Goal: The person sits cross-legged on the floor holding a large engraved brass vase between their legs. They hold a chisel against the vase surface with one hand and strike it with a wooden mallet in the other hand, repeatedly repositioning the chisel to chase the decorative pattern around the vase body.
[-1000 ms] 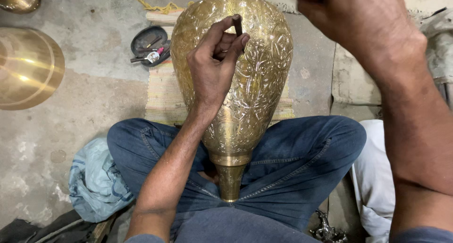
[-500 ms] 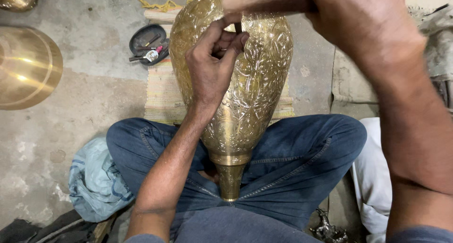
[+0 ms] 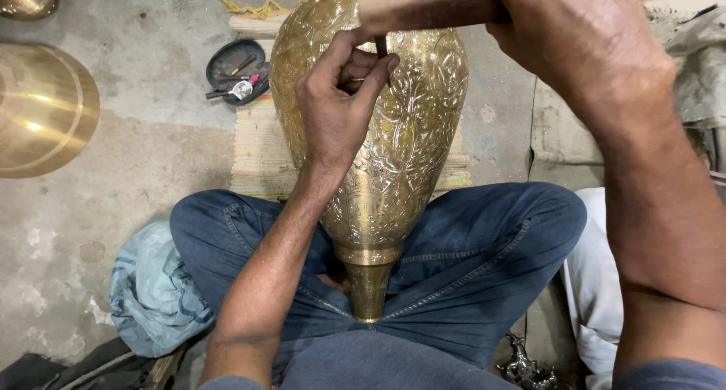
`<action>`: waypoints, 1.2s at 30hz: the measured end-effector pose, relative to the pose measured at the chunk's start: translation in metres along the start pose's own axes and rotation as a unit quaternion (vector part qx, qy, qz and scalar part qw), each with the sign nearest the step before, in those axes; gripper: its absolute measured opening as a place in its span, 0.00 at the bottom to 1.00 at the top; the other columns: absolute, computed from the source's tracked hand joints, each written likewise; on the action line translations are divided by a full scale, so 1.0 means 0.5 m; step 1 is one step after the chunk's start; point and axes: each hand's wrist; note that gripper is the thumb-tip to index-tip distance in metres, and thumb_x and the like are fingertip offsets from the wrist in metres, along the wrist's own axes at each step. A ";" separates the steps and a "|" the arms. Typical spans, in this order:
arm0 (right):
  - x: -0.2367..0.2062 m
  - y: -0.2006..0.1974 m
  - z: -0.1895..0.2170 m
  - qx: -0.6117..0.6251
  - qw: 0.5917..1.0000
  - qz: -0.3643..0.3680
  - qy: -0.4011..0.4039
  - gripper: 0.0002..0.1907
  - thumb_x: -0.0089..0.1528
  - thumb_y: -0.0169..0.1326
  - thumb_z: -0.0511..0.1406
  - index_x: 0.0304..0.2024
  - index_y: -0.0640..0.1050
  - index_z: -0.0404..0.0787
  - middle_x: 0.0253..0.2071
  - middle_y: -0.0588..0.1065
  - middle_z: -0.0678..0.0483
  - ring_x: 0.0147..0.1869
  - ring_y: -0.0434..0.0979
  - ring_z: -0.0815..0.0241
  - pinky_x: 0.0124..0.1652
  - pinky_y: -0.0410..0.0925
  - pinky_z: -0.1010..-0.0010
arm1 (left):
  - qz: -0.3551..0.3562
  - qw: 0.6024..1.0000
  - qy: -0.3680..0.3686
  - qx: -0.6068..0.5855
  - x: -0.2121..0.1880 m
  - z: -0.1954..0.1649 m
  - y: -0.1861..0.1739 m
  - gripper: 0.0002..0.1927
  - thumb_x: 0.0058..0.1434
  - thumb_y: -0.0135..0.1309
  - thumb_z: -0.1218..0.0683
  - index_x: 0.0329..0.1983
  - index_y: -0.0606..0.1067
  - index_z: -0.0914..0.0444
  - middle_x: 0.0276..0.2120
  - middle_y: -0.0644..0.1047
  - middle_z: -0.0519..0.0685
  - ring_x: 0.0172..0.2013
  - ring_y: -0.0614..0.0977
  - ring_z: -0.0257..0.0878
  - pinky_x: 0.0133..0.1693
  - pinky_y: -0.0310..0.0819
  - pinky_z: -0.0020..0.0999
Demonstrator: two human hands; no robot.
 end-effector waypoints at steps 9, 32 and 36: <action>0.004 0.033 -0.010 0.115 0.992 0.004 0.047 0.12 0.69 0.65 0.37 0.38 0.82 0.34 0.26 0.77 0.47 0.26 0.78 0.54 0.29 0.73 0.65 | -0.005 1.000 0.000 0.013 -0.004 -0.003 -0.002 0.13 0.70 0.62 0.59 0.56 0.76 0.64 0.35 0.85 0.50 0.36 0.90 0.35 0.36 0.90 0.28; 0.031 -0.028 0.004 0.060 0.994 -0.084 -0.038 0.10 0.66 0.66 0.37 0.42 0.80 0.39 0.31 0.76 0.50 0.36 0.80 0.55 0.38 0.74 0.63 | 0.017 0.999 -0.025 0.034 0.003 -0.006 -0.008 0.13 0.68 0.63 0.55 0.52 0.77 0.63 0.35 0.86 0.48 0.35 0.89 0.34 0.37 0.88 0.29; 0.026 -0.021 0.005 0.101 0.993 0.056 0.031 0.04 0.69 0.62 0.32 0.40 0.80 0.39 0.30 0.76 0.51 0.34 0.80 0.56 0.38 0.75 0.61 | 0.015 0.999 -0.036 0.014 0.000 0.000 -0.007 0.11 0.68 0.63 0.56 0.49 0.77 0.63 0.35 0.86 0.48 0.35 0.89 0.35 0.37 0.89 0.29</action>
Point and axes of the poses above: each hand's wrist, its own x-axis towards the middle knuckle, its own y-axis out of the palm, z = x × y
